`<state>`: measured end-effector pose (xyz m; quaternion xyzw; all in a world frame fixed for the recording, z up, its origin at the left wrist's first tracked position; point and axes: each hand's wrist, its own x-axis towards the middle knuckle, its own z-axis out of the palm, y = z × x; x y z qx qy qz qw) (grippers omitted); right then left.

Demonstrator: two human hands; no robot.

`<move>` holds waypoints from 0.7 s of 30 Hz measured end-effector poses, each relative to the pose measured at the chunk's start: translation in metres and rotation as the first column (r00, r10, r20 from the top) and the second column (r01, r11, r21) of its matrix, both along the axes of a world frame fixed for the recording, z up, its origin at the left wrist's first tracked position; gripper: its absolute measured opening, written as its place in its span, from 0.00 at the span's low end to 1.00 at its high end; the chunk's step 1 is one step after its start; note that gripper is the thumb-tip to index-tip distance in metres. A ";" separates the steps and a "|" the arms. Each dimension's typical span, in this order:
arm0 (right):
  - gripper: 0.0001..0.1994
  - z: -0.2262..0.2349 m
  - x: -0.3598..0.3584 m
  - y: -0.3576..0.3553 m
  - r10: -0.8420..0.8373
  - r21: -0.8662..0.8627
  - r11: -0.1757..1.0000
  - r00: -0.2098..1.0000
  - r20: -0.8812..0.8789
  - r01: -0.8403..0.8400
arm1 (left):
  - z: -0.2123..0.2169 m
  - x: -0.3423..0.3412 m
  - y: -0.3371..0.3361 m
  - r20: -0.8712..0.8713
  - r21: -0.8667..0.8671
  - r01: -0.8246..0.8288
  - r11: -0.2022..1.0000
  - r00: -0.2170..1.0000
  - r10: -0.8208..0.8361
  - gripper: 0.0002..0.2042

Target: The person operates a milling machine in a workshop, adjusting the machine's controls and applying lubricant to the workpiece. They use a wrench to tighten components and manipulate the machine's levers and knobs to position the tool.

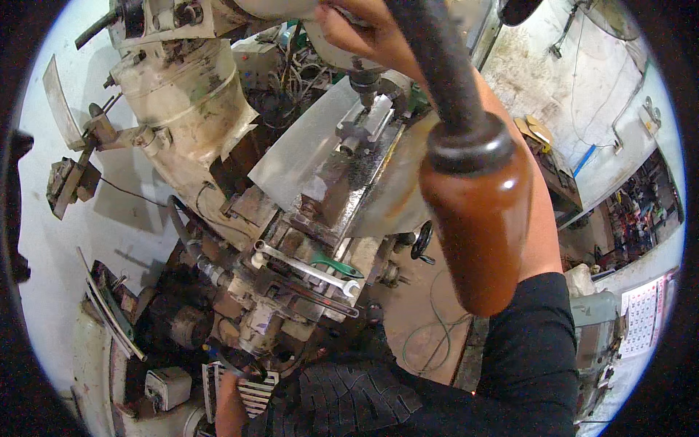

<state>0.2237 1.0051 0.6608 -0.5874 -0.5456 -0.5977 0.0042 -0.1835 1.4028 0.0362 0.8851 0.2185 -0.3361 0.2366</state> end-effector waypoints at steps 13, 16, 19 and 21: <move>0.05 -0.004 -0.011 0.001 -0.166 0.050 0.984 0.985 -0.053 0.168 | -0.024 0.007 -0.008 0.119 0.050 -0.179 0.982 0.978 0.173 0.20; 0.04 -0.003 -0.012 0.002 -0.161 0.035 0.986 0.986 -0.028 0.162 | 0.001 0.017 0.036 -0.012 0.274 -0.150 0.950 0.987 0.159 0.20; 0.04 -0.001 -0.011 0.003 -0.098 0.018 0.995 0.995 -0.018 0.098 | 0.022 -0.014 0.024 -0.004 0.104 -0.124 0.987 0.992 0.125 0.21; 0.04 -0.001 -0.011 0.004 -0.093 0.041 0.995 0.995 -0.019 0.094 | 0.016 -0.032 -0.010 0.015 -0.036 0.048 0.998 0.999 -0.048 0.21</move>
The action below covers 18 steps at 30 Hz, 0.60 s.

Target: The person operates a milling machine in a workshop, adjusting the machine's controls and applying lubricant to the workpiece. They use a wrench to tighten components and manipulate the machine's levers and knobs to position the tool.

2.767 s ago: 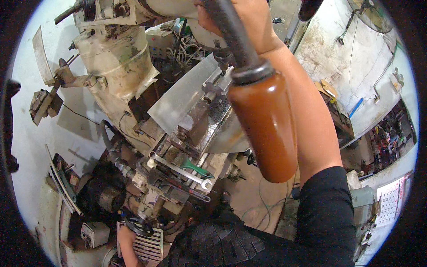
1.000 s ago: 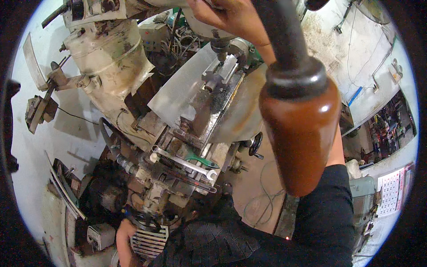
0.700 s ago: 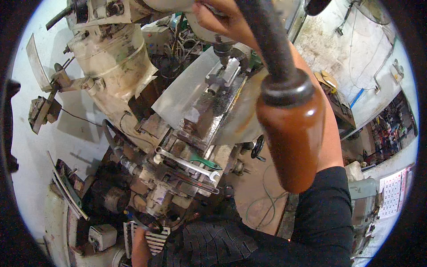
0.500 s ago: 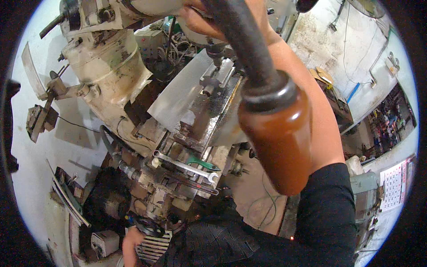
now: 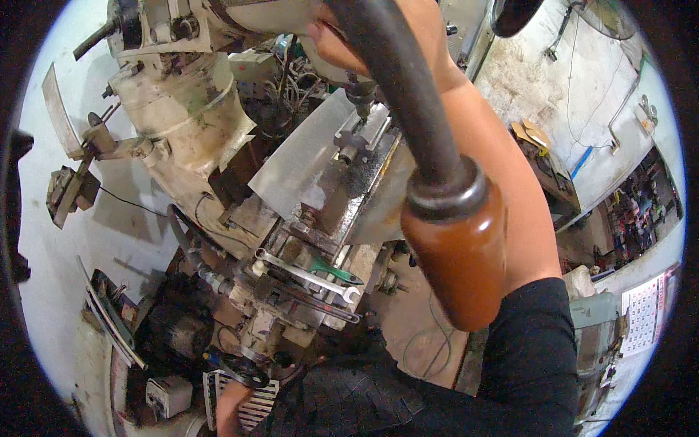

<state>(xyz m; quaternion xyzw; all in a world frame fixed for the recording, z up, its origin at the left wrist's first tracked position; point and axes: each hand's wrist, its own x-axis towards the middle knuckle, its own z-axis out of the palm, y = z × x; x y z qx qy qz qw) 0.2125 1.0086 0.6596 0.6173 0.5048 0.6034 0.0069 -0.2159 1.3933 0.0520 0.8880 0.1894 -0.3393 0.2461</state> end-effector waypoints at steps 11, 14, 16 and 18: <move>0.04 0.004 -0.005 0.005 0.049 -0.012 0.999 0.998 0.036 -0.048 | 0.018 0.029 0.042 0.224 0.131 -0.289 0.948 0.940 0.256 0.22; 0.04 0.003 -0.005 0.005 0.061 -0.006 0.998 0.998 0.024 -0.061 | -0.008 -0.001 -0.003 0.089 0.014 0.091 0.996 0.992 -0.092 0.21; 0.04 0.004 -0.005 0.005 0.092 -0.004 0.996 0.994 0.056 -0.092 | -0.022 -0.002 -0.020 0.055 0.011 0.046 0.999 0.997 -0.047 0.22; 0.04 0.004 -0.005 0.005 0.064 -0.007 0.998 0.996 0.064 -0.064 | -0.022 0.015 -0.015 0.078 0.070 -0.063 0.996 0.995 0.057 0.22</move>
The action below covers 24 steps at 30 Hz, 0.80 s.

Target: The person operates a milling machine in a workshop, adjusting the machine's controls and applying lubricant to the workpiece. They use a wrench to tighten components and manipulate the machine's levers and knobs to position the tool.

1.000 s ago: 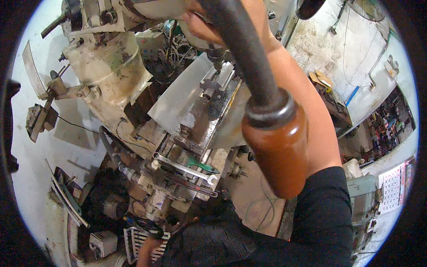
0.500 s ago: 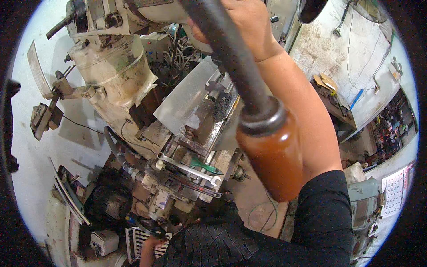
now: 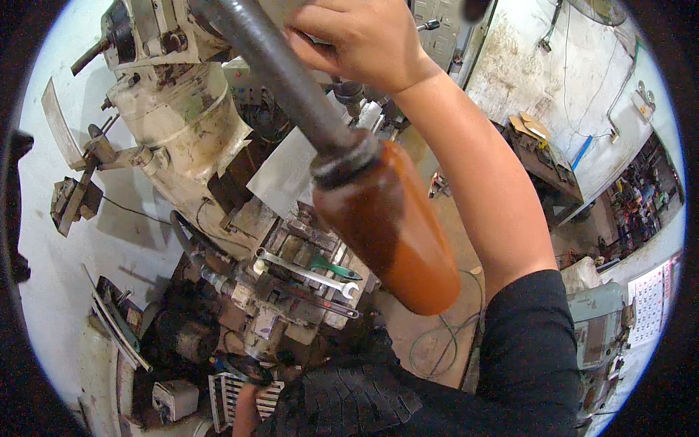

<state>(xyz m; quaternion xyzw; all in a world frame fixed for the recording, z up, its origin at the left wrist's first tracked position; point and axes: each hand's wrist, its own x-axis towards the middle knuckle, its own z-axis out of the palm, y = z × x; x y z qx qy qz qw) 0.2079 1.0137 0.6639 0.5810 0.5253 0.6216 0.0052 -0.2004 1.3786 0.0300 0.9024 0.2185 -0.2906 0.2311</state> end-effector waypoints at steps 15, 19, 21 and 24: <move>0.04 0.000 0.004 0.001 0.061 -0.043 0.997 0.991 -0.121 -0.066 | 0.016 0.015 0.006 0.066 0.027 -0.093 0.995 0.994 0.091 0.23; 0.03 -0.004 0.007 0.004 0.107 -0.014 0.994 0.983 -0.147 -0.111 | 0.063 0.034 0.047 0.189 0.037 -0.267 0.963 0.948 0.256 0.21; 0.04 -0.003 0.008 0.005 0.110 -0.014 0.994 0.986 -0.127 -0.112 | 0.080 0.016 0.039 0.251 0.060 -0.196 0.979 0.952 0.176 0.20; 0.04 -0.002 0.008 0.006 0.157 -0.045 0.985 0.978 -0.137 -0.164 | 0.053 -0.016 -0.011 0.072 -0.075 0.063 0.995 0.996 -0.058 0.23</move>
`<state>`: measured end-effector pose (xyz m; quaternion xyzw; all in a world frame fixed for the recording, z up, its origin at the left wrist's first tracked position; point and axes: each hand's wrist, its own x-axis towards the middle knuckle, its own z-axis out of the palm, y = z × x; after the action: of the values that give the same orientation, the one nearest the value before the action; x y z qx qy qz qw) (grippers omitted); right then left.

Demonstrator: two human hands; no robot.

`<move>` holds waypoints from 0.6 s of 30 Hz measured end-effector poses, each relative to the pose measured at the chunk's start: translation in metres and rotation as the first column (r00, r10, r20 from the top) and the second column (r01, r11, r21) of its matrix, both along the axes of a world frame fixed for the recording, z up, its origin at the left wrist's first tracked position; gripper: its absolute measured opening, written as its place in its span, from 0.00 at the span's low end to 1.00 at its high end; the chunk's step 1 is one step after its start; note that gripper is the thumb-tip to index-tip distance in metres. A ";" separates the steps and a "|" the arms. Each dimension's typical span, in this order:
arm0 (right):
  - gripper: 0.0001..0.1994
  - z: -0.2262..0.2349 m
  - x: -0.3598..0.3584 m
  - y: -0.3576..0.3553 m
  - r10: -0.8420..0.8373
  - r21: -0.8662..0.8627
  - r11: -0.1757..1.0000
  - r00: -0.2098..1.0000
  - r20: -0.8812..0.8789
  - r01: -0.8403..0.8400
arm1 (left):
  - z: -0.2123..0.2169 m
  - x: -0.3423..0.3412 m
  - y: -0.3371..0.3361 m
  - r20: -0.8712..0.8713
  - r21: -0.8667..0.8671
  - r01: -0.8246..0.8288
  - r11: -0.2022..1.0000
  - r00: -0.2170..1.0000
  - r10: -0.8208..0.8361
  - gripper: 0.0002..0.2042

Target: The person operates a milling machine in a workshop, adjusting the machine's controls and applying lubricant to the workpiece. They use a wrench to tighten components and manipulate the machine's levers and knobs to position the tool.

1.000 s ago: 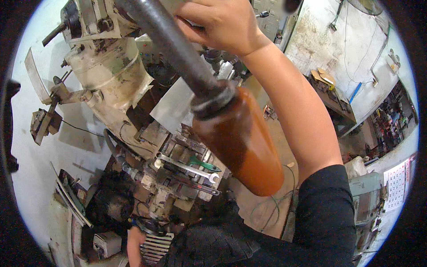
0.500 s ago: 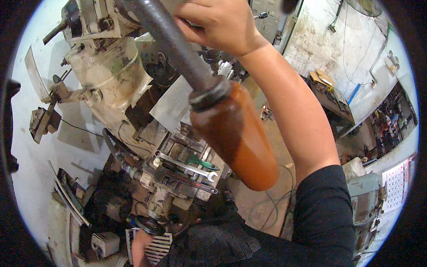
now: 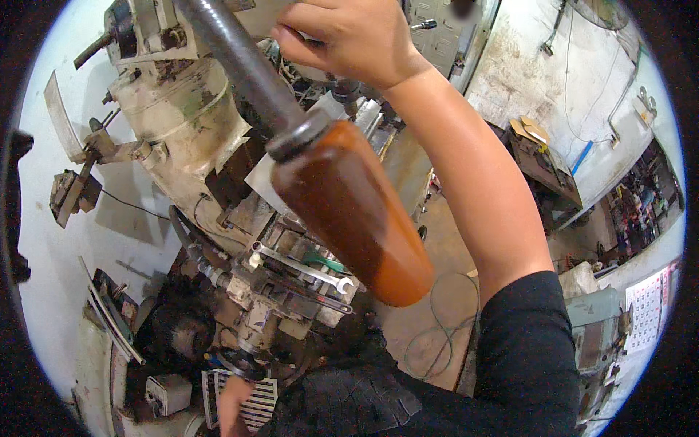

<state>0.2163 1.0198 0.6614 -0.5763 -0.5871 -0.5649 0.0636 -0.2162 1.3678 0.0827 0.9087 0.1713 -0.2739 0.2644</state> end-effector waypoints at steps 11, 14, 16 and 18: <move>0.04 0.003 -0.010 0.001 -0.105 0.015 0.994 0.994 0.004 0.105 | 0.008 0.042 0.050 0.077 0.290 -0.376 0.880 0.926 0.370 0.21; 0.04 0.004 -0.015 -0.001 -0.152 0.027 0.988 0.984 0.093 0.150 | 0.034 0.012 0.004 -0.093 0.139 -0.192 0.972 0.974 0.206 0.23; 0.04 0.004 -0.018 -0.001 -0.170 0.045 0.985 0.981 0.092 0.167 | 0.023 0.003 -0.028 -0.140 0.118 -0.013 0.993 0.990 0.030 0.25; 0.03 0.004 -0.019 -0.001 -0.131 0.029 0.991 0.990 0.043 0.130 | 0.007 0.011 -0.028 -0.067 0.176 -0.166 0.970 0.981 0.180 0.26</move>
<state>0.1971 1.0189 0.6656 -0.5998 -0.5421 -0.5882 0.0208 -0.2051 1.3398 0.0899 0.8975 0.2833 -0.2713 0.2017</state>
